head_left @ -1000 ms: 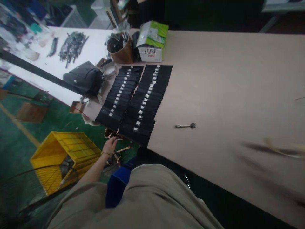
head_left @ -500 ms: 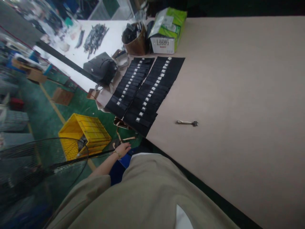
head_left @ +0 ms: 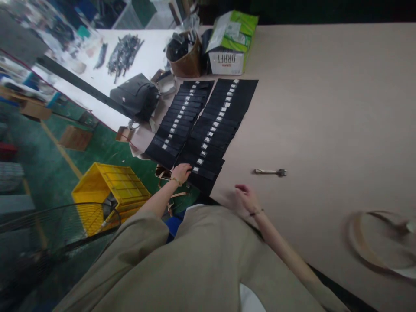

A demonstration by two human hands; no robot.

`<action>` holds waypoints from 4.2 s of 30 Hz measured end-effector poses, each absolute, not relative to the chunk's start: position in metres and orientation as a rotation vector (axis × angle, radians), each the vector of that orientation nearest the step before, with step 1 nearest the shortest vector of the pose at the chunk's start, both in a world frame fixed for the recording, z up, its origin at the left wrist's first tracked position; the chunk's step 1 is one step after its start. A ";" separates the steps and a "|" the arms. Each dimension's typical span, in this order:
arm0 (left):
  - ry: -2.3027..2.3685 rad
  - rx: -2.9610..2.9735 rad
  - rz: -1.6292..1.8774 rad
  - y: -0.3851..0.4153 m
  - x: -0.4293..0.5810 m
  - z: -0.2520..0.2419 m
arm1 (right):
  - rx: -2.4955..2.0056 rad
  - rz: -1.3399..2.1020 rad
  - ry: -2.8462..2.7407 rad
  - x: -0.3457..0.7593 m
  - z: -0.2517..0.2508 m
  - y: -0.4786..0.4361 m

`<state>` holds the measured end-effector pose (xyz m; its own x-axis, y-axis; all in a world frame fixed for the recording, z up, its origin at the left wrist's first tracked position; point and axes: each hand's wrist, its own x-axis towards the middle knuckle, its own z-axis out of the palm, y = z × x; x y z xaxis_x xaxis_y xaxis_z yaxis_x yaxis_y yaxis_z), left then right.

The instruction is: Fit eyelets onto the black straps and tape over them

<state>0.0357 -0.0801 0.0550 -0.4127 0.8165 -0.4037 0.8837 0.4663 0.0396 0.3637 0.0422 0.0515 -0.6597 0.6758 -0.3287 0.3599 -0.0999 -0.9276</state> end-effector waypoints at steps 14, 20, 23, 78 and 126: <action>1.873 1.935 -0.217 0.008 -0.054 0.038 | -1.601 0.823 -2.794 0.147 0.048 0.035; 1.659 1.929 -0.348 0.050 -0.071 0.041 | -1.671 0.844 -2.859 0.131 0.051 0.063; 1.692 1.945 -0.328 0.069 -0.076 0.043 | -1.743 0.760 -2.764 0.127 0.050 0.082; 1.673 1.791 -0.646 0.256 -0.102 0.046 | -1.449 0.992 -2.922 0.092 0.038 0.279; 1.749 1.973 -0.504 0.371 -0.110 0.051 | -1.345 0.907 -2.976 0.077 0.040 0.419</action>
<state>-0.1102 0.3708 0.0507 0.1277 0.8257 -0.5495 0.9915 -0.0920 0.0922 0.0772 0.4188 0.0405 -0.6592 0.6206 -0.4247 0.7520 0.5489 -0.3651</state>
